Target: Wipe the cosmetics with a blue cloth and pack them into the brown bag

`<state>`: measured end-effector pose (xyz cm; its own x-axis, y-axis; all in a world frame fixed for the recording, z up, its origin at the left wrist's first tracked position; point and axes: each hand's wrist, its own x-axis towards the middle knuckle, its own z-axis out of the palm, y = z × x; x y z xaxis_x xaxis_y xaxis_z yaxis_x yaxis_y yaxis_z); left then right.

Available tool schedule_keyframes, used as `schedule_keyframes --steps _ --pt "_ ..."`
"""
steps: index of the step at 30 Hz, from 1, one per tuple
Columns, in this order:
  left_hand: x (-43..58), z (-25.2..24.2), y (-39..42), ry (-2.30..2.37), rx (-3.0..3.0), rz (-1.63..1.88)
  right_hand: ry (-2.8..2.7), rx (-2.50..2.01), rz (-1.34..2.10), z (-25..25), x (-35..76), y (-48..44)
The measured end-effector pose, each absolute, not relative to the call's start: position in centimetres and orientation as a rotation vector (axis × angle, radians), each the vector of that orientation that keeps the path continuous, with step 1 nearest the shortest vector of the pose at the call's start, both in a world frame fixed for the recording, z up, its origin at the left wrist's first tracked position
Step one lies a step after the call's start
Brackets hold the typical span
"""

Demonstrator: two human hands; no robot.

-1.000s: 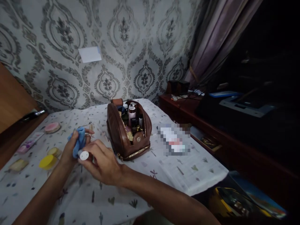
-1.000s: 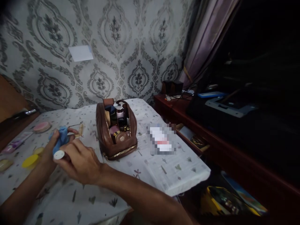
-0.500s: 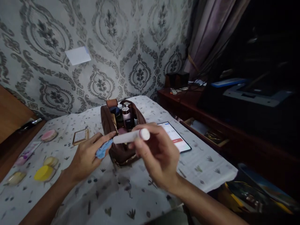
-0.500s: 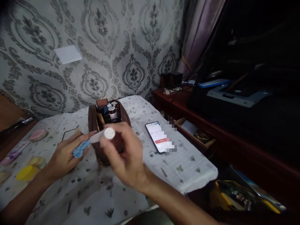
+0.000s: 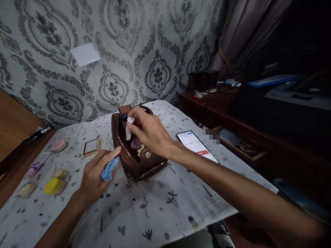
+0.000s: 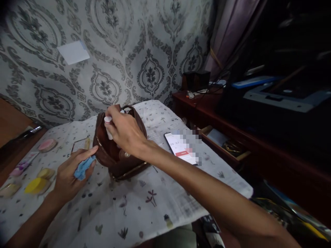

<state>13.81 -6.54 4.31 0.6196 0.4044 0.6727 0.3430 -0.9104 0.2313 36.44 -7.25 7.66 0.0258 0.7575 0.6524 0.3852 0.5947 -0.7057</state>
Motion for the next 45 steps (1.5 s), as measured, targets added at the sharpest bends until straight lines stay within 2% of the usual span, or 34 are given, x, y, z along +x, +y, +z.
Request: schedule_keyframes --steps 7,14,23,30,35,37,42,45 --pt "13.7 3.8 -6.4 0.591 2.815 1.176 -1.959 -1.363 0.182 7.2 34.4 -2.8" --pt "13.5 3.7 -6.2 0.523 2.812 1.203 -2.131 -1.684 0.216 8.0 33.5 -2.4" --pt "13.5 3.8 -6.2 0.511 2.795 1.163 -2.275 -1.819 0.189 8.0 33.4 -1.9" --pt "13.0 3.7 -6.1 0.570 2.880 1.102 -2.265 -1.699 0.068 9.4 34.5 -3.1" --pt "12.4 3.7 -6.0 0.630 2.925 1.023 -1.972 -1.621 0.022 10.2 34.9 -5.4" --pt "12.4 3.4 -6.0 0.657 2.915 1.001 -1.875 -1.492 0.017 9.8 34.5 -7.2" --pt "12.2 2.5 -6.1 0.692 2.875 0.971 -1.916 -0.831 0.176 6.8 31.9 -12.1" --pt "11.5 1.7 -6.4 0.735 2.789 0.878 -1.963 -0.725 0.297 4.6 30.4 -13.5"
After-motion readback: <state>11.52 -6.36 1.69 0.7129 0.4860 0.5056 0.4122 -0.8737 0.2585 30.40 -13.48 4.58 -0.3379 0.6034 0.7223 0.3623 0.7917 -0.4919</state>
